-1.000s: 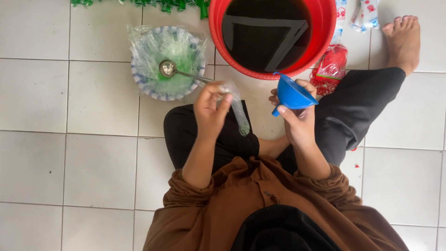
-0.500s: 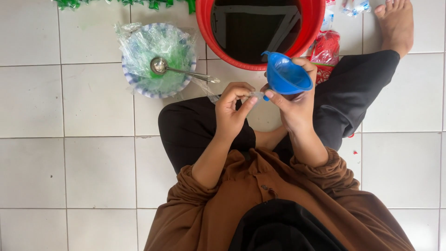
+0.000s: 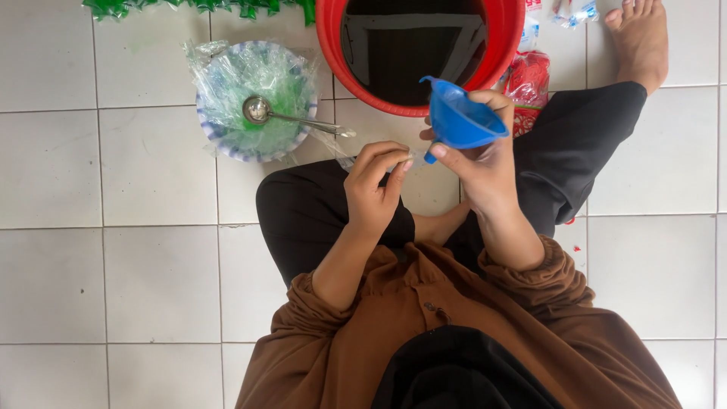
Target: The person fills plastic bags with a green liquid from a bowl using a ladle and a funnel, then ties each bag closed with a red rubber band.
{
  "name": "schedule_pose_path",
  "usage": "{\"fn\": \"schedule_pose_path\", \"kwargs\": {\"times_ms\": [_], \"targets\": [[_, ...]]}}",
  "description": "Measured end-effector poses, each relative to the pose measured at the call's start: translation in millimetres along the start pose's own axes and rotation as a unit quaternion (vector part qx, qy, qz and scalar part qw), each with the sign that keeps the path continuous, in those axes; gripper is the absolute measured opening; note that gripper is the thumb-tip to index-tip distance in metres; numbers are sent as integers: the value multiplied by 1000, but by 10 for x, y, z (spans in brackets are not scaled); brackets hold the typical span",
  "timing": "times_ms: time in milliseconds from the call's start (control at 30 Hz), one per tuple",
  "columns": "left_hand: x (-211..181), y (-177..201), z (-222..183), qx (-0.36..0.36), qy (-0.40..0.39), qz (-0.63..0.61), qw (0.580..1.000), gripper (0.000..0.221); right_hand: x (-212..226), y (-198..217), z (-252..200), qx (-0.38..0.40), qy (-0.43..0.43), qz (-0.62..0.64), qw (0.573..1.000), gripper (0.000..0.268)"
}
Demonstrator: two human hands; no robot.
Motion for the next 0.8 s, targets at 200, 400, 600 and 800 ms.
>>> {"fn": "schedule_pose_path", "kwargs": {"times_ms": [200, 400, 600, 800], "targets": [[-9, 27, -1, 15, -49, 8, 999, 9, -49, -4, 7, 9, -14, -10, 1000, 65], [128, -63, -86, 64, 54, -74, 994, 11, -242, 179, -105, 49, 16, -106, 993, 70], [451, -131, -228, 97, 122, -184, 971, 18, -554, 433, -289, 42, 57, -232, 970, 71], [404, -68, -182, 57, 158, -180, 969, 22, -453, 404, -304, 162, 109, -352, 915, 63]]}}
Point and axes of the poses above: each hand's wrist, its own z-axis towards the middle knuckle, its own y-axis out of the back of the hand, x = y × z, the point moved 4 cm from there along z, towards the middle knuckle, and after that the axes turned 10 degrees about y, right-handed, at the moved point
